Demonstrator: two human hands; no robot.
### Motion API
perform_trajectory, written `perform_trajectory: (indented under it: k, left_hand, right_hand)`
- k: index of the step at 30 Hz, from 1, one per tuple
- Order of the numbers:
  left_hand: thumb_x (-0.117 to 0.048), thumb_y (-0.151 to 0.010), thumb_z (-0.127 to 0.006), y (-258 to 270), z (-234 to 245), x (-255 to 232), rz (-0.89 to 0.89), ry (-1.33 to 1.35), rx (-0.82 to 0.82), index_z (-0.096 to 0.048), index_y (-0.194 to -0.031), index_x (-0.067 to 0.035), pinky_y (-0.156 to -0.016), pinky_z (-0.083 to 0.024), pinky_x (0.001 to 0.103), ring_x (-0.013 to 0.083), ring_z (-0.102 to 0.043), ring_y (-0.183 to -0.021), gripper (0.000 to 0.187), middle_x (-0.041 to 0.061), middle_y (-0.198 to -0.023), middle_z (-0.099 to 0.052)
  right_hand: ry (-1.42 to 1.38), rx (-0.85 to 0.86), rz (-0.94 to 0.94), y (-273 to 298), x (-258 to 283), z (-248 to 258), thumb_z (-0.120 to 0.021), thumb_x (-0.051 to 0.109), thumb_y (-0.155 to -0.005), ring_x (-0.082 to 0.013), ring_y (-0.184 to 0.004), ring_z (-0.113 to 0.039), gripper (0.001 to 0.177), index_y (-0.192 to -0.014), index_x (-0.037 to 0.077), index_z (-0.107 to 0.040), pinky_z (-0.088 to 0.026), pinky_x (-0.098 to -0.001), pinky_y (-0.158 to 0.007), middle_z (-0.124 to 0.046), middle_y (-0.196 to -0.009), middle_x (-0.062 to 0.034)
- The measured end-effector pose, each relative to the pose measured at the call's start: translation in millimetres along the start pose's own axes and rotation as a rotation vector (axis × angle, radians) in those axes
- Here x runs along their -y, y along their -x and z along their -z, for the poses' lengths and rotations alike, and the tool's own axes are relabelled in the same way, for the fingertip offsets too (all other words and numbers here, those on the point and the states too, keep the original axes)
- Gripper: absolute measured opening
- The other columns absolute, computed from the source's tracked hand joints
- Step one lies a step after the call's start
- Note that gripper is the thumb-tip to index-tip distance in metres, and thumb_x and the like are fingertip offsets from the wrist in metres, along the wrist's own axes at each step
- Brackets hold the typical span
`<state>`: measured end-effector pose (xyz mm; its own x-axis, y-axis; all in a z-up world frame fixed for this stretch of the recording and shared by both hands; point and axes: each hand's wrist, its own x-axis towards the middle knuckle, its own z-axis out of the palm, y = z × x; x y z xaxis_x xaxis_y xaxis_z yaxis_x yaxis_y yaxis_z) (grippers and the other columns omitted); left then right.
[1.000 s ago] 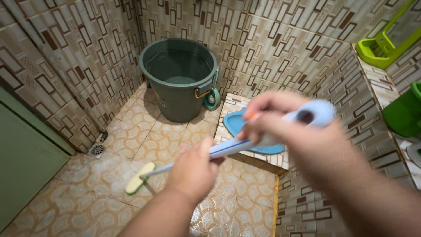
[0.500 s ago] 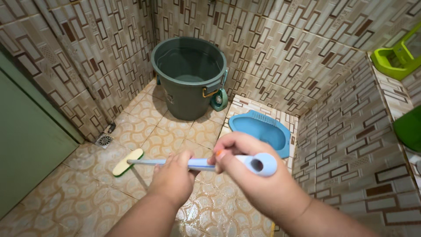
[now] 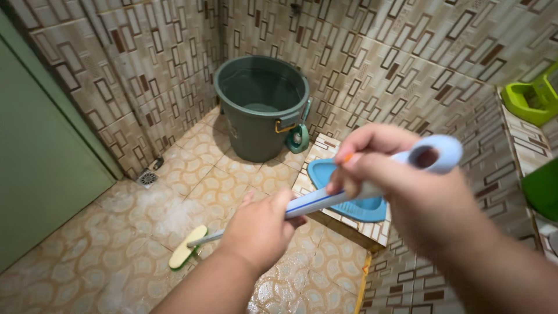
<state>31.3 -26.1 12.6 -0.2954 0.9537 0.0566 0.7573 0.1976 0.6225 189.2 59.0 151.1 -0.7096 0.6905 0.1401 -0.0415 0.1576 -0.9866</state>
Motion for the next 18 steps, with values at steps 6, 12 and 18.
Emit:
perform_trajectory:
  k: [6, 12, 18]
  left_hand:
    - [-0.036, -0.095, -0.062, 12.2, -6.5, 38.0, 0.246, -0.109, 0.099, -0.055, -0.110, -0.022, -0.113, -0.034, 0.059, 0.0350, -0.070, -0.094, 0.022, 0.010, -0.092, -0.075]
    - [-0.031, -0.093, -0.060, 8.1, -14.9, 14.6, 0.167, -0.021, 0.045, -0.057, -0.109, -0.023, -0.117, -0.026, 0.060, 0.0318, -0.070, -0.099, 0.018, 0.007, -0.097, -0.076]
    - [-0.029, -0.098, -0.057, 0.6, -16.1, -7.1, 0.107, -0.049, 0.049, -0.053, -0.114, -0.019, -0.120, -0.026, 0.058, 0.0318, -0.070, -0.098, 0.020, 0.009, -0.097, -0.076]
  right_hand:
    - [0.010, 0.123, -0.097, 12.9, -47.0, -24.7, -0.063, 0.011, -0.094, -0.0143, -0.086, -0.066, 0.014, -0.100, 0.000, -0.067, -0.054, -0.0303, -0.079, -0.069, -0.089, -0.0068]
    - [0.079, 0.015, -0.181, 12.8, -2.8, -14.5, -0.064, 0.011, -0.088, -0.0161, -0.084, -0.070, 0.013, -0.096, 0.001, -0.069, -0.056, -0.0315, -0.078, -0.072, -0.084, -0.0084]
    - [0.130, -0.053, -0.087, 7.2, 9.0, 0.4, -0.064, 0.008, -0.087, -0.0189, -0.082, -0.070, 0.011, -0.092, -0.001, -0.069, -0.055, -0.0330, -0.077, -0.070, -0.080, -0.0091]
